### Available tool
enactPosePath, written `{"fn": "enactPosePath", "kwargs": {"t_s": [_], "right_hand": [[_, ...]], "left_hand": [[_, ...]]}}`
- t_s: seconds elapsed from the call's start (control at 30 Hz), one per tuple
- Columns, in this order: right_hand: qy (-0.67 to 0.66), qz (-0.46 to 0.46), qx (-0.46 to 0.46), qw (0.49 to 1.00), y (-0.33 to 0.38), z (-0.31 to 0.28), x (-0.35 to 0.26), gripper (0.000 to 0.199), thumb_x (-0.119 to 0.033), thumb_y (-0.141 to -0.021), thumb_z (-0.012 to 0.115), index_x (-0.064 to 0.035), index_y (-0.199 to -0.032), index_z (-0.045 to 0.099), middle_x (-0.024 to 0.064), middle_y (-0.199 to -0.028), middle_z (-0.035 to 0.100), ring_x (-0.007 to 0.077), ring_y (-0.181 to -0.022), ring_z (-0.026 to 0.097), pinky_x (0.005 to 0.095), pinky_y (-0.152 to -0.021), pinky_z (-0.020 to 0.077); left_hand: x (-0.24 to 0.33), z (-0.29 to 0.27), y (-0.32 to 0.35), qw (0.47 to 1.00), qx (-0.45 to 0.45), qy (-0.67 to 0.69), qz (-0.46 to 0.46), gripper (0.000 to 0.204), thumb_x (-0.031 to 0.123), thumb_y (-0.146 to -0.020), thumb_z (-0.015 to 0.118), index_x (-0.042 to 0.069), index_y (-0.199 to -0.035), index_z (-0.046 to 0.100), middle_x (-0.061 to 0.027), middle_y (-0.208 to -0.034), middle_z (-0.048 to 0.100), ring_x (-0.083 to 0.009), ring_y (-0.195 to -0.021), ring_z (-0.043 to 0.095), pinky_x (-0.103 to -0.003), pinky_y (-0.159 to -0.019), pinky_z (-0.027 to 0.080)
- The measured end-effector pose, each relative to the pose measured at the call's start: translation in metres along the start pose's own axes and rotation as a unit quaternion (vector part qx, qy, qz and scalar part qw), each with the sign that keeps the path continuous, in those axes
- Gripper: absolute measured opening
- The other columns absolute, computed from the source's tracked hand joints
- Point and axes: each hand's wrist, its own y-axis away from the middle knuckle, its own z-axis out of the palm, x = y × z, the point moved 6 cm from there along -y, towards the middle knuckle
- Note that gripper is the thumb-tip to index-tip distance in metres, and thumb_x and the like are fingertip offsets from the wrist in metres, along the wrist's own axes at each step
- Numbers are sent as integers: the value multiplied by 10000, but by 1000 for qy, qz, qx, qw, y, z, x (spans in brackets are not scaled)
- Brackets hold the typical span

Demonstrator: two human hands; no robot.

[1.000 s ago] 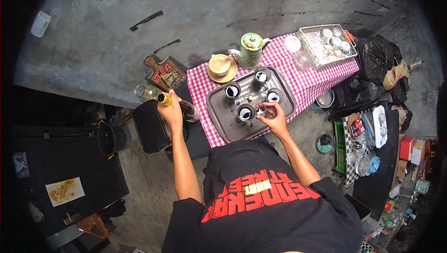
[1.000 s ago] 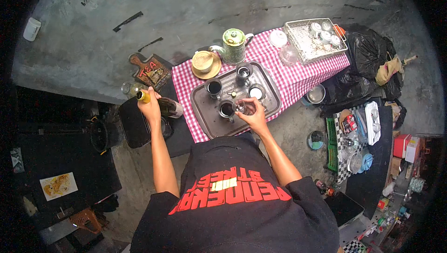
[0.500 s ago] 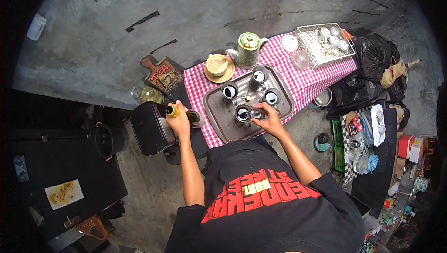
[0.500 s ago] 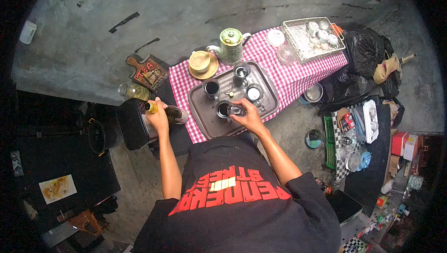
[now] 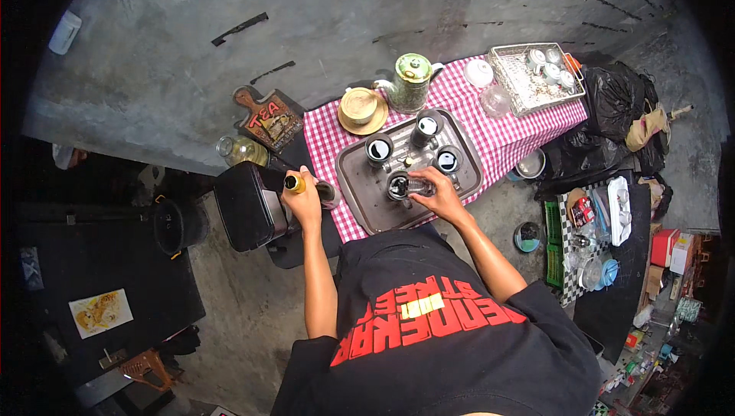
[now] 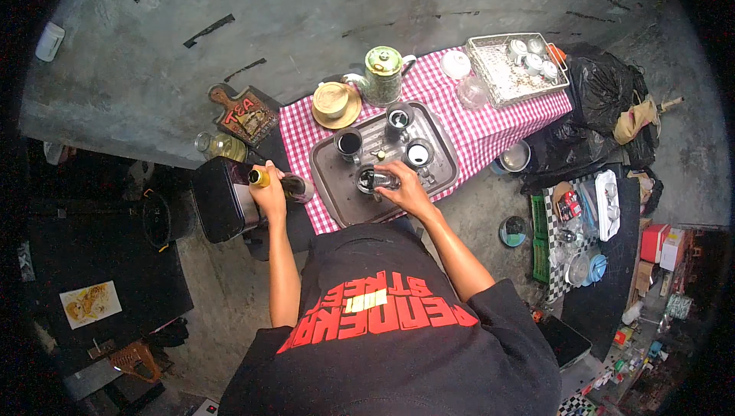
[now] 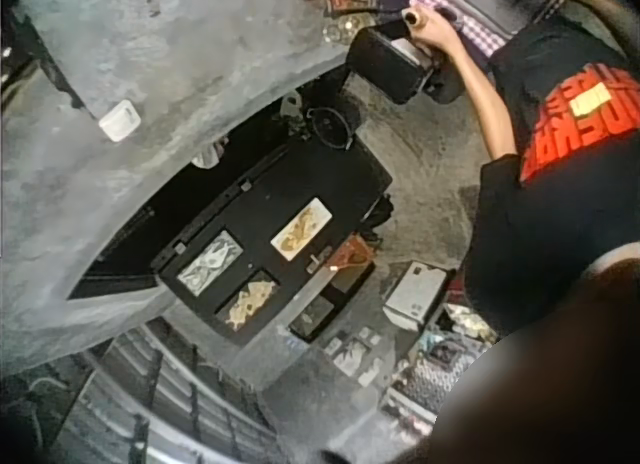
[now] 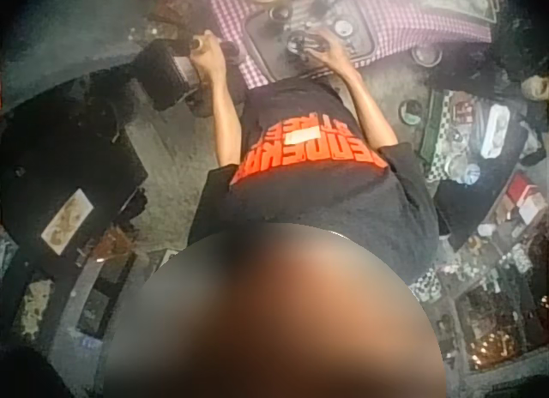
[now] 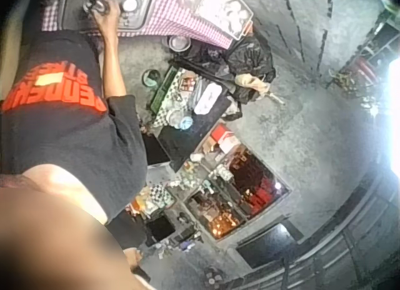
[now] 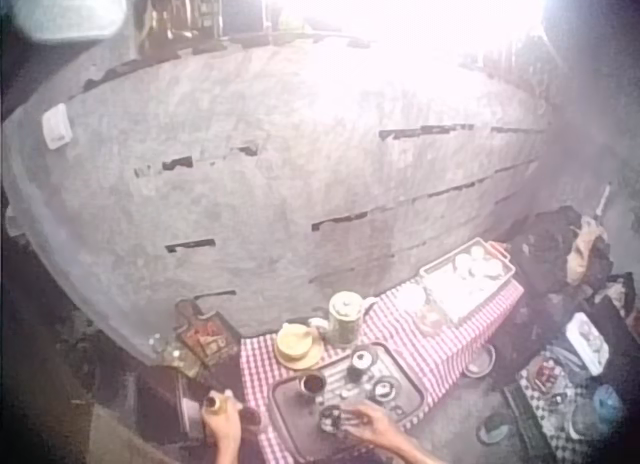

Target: The recorder pours liquid from a bottle into several small glasses arranged on a tray.

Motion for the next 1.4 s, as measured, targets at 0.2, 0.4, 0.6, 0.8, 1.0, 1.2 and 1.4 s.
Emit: {"fn": "enactPosePath", "kwargs": {"t_s": [0.2, 0.4, 0.6, 0.8, 1.0, 1.2, 1.4], "right_hand": [[25, 8, 5, 1000, 1, 0, 0, 481, -80, -740, 793, -40, -1198, 653, 155, -1094, 641, 319, -1029, 634, 386, -905, 494], [24, 38, 12, 999, 7, 9, 2, 476, -133, -756, 788, -44, -1204, 650, 161, -1079, 632, 337, -1030, 617, 404, -899, 490], [-15, 90, 86, 992, 13, 4, 5, 454, -183, -732, 820, -29, -1133, 672, 172, -1062, 670, 312, -1019, 652, 393, -912, 502], [-137, 114, 138, 974, 21, 6, 4, 506, -166, -728, 830, -6, -1154, 609, 121, -1098, 662, 235, -1023, 653, 360, -922, 505], [-201, 140, 181, 952, 38, -11, -6, 541, -141, -745, 825, -28, -1212, 578, 108, -1175, 632, 227, -1087, 625, 372, -970, 500], [-206, 132, 207, 947, 55, -20, -15, 605, -155, -768, 817, -69, -1309, 561, 102, -1191, 631, 197, -1111, 612, 365, -985, 485], [-195, 139, 223, 945, 61, -16, -13, 616, -159, -781, 808, -79, -1337, 554, 87, -1201, 638, 189, -1110, 612, 344, -966, 478]], "left_hand": [[-1, 7, 6, 1000, -11, -8, 11, 297, 79, -966, 599, 12, -700, 486, -43, -609, 580, -102, -561, 547, -288, -558, 456], [0, 8, 9, 999, -27, -13, 29, 295, 70, -963, 599, 12, -699, 481, -38, -611, 565, -103, -563, 533, -292, -555, 442], [-9, 16, 15, 999, -46, 24, 2, 246, 62, -955, 603, 33, -727, 514, -15, -671, 571, -92, -619, 529, -269, -605, 447], [-21, 2, 11, 997, -57, 43, 18, 209, -1, -942, 536, 19, -744, 471, -54, -675, 552, -144, -643, 557, -297, -647, 464], [-9, 19, 14, 991, -111, 74, 4, 216, -10, -941, 530, 43, -768, 411, -65, -671, 514, -145, -622, 518, -302, -648, 469], [-6, 18, 15, 991, -120, 55, -5, 220, -33, -924, 529, 56, -774, 396, -56, -671, 492, -144, -630, 511, -299, -657, 474], [-9, 19, 14, 986, -140, 90, 0, 214, -29, -943, 527, 59, -796, 399, -57, -698, 497, -140, -640, 511, -295, -658, 480]]}}
